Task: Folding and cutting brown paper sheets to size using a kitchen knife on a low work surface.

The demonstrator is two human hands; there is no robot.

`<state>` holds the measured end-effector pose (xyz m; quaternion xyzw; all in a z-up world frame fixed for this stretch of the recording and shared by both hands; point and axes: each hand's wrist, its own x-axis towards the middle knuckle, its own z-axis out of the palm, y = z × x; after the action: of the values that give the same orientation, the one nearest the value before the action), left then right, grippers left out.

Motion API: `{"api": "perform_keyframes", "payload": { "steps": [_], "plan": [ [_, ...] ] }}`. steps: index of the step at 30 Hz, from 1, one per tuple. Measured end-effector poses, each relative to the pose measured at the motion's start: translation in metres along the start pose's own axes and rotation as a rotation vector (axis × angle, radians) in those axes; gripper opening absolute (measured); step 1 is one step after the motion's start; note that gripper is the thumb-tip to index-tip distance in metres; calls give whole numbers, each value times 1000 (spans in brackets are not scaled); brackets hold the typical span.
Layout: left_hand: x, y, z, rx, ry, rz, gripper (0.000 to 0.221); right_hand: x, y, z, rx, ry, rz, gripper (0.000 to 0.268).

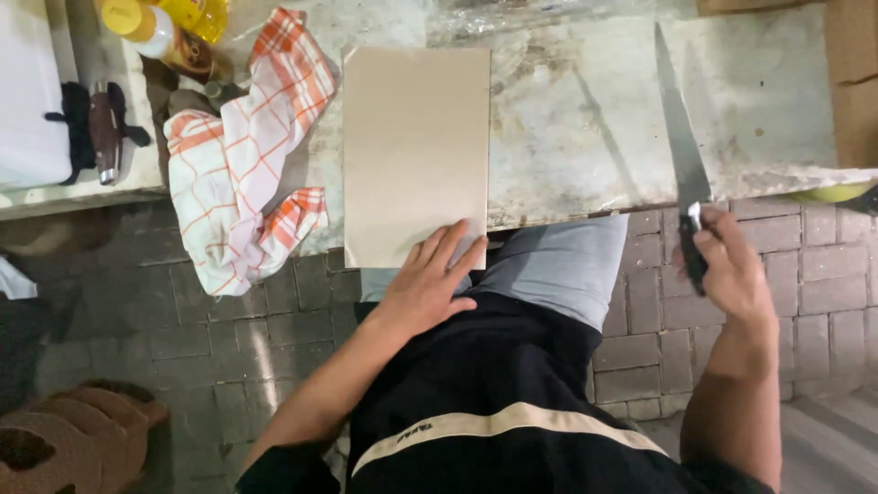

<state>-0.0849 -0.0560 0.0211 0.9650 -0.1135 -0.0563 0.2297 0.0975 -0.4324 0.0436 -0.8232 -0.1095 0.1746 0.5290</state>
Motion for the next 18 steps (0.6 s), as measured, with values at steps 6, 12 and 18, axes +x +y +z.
{"api": "perform_keyframes", "payload": {
  "steps": [6,12,18],
  "plan": [
    [1,-53,-5,414,324,252,46,-87,61,68,413,-172,-37,20],
    [29,-53,5,347,286,289,7,-140,70,101,327,-86,105,24],
    [114,-24,-28,48,-176,21,41,-160,12,86,77,-98,73,14]
  ]
}}
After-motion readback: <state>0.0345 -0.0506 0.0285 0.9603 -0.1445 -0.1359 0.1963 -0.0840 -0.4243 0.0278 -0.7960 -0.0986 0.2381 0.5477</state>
